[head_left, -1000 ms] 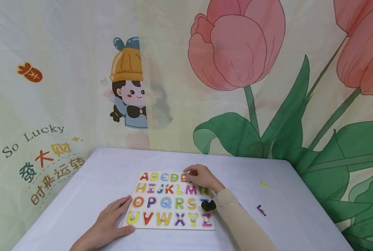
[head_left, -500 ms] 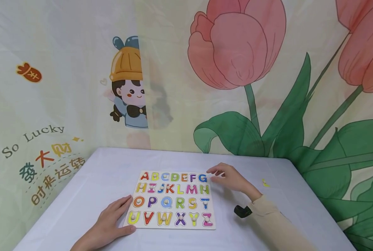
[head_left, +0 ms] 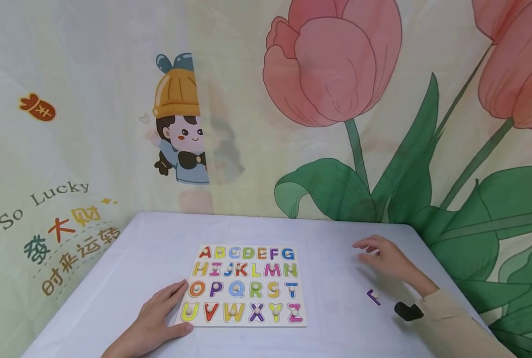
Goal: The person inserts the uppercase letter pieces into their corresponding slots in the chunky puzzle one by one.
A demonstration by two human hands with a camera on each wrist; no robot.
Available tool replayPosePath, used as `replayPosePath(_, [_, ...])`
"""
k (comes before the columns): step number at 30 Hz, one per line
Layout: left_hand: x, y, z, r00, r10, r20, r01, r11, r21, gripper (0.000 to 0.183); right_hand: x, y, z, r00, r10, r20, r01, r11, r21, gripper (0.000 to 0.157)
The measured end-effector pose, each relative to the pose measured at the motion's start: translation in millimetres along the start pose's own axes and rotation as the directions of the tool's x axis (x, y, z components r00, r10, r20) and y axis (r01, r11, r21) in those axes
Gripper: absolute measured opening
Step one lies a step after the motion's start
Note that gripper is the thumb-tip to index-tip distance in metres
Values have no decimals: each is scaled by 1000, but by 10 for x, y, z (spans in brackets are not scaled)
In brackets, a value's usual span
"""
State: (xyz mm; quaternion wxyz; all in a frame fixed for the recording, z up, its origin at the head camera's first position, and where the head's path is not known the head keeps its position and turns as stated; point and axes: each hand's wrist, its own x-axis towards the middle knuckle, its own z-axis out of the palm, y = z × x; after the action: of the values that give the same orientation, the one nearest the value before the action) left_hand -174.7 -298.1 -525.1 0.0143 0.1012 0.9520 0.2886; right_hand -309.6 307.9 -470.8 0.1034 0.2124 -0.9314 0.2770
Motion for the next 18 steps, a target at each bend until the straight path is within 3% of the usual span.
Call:
replayPosePath(4, [2,-14,13,1000,15,-13,-15,1000,3,107,-78,259,-132,1000,21,-18,-21,999,-30,28])
replayPosePath(9, [8,-29,27,1000,16,-17,-16,1000,4,108,-154,529,-160,997,79,-20,-79,997,-21,29])
replayPosePath(18, [4,-24,36,999,28,-29,-28,1000,14,107,-185,731,-148,988,156,2,-156,988,1,33])
